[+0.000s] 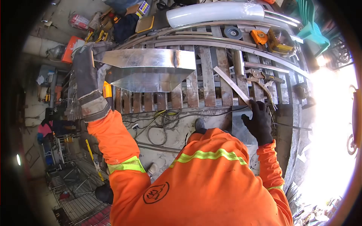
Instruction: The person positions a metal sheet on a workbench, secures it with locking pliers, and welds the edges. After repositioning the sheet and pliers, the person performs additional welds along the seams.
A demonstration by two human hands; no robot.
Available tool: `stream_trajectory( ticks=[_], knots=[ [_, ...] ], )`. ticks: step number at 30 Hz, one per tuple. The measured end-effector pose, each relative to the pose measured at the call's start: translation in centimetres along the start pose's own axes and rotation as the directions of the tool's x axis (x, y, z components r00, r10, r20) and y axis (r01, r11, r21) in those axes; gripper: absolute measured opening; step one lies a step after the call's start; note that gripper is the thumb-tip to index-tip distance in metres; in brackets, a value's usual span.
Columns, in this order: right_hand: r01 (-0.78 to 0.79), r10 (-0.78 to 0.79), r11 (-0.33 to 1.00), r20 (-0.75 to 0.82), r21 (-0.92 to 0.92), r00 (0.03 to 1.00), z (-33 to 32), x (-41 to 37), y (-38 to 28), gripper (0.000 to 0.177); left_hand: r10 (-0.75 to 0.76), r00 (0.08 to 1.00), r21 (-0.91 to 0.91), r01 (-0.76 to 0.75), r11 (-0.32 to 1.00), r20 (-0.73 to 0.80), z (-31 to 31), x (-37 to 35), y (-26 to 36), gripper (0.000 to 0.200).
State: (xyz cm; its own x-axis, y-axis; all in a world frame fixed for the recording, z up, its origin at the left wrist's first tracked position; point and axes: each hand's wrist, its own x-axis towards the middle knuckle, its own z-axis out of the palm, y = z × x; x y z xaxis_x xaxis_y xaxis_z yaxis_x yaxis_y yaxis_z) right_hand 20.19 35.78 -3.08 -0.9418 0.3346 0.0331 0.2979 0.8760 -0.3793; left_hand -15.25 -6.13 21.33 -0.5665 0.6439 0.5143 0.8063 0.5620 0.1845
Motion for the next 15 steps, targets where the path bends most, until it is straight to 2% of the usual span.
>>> stream_trajectory(
  ticks=[1,2,3,4,6,7,8,10,11,12,13,15],
  knots=[
    [-0.009,0.011,0.999,-0.071,0.031,0.997,0.7,-0.5,-0.1,0.048,-0.002,1.0,0.0,0.002,1.0,0.002,0.0,-0.1,0.1,0.056],
    [-0.016,0.024,0.998,-0.137,0.062,0.99,1.5,-0.8,0.0,0.051,0.006,1.0,0.119,-0.006,0.993,0.002,0.1,-0.3,0.5,0.066],
    [-0.068,0.072,0.996,-0.054,0.065,0.996,2.4,-1.0,1.0,0.059,0.014,1.0,0.237,-0.014,0.971,0.005,0.2,-0.6,0.9,0.076],
    [-0.07,0.073,0.995,-0.049,0.067,0.996,2.0,-1.1,0.7,0.059,0.012,1.0,0.237,-0.014,0.971,0.009,0.3,-0.7,1.4,0.076],
    [-0.215,0.195,0.966,0.139,0.143,0.971,0.9,-1.1,0.0,0.053,-0.002,0.998,0.238,0.018,0.971,-0.067,0.7,-0.3,2.8,0.07],
    [-0.174,0.16,0.947,0.075,0.271,0.984,1.7,-1.9,0.6,0.049,0.002,0.998,0.237,0.011,0.972,-0.058,0.7,0.1,3.5,0.07],
    [-0.182,0.167,0.944,0.077,0.274,0.983,0.3,-2.0,-0.7,0.049,0.022,1.0,0.23,-0.016,0.973,-0.021,0.8,0.8,4.3,0.064],
    [-0.308,0.203,0.722,0.236,0.62,0.95,-2.9,-2.3,-2.9,0.043,0.045,0.999,0.219,-0.047,0.975,0.015,1.1,2.1,5.4,0.058],
    [-0.182,0.147,0.661,0.113,0.728,0.983,-2.0,-3.1,-2.8,0.043,0.063,0.997,0.247,-0.073,0.966,0.051,1.4,2.7,5.8,0.058],
    [-0.186,0.152,0.658,0.114,0.73,0.982,-2.0,-3.5,-3.0,0.043,0.08,0.993,0.274,-0.102,0.956,0.089,1.6,3.1,6.2,0.058],
    [-0.056,0.081,0.646,0.005,0.761,0.997,-2.1,-3.7,-3.6,0.044,0.088,0.991,0.273,-0.112,0.956,0.096,2.0,3.6,6.9,0.058],
    [0.156,-0.003,0.636,-0.2,0.755,0.98,-1.9,-3.7,-4.9,0.043,-0.027,0.993,0.453,-0.029,0.891,0.117,2.6,5.0,8.1,0.062]
  ],
)
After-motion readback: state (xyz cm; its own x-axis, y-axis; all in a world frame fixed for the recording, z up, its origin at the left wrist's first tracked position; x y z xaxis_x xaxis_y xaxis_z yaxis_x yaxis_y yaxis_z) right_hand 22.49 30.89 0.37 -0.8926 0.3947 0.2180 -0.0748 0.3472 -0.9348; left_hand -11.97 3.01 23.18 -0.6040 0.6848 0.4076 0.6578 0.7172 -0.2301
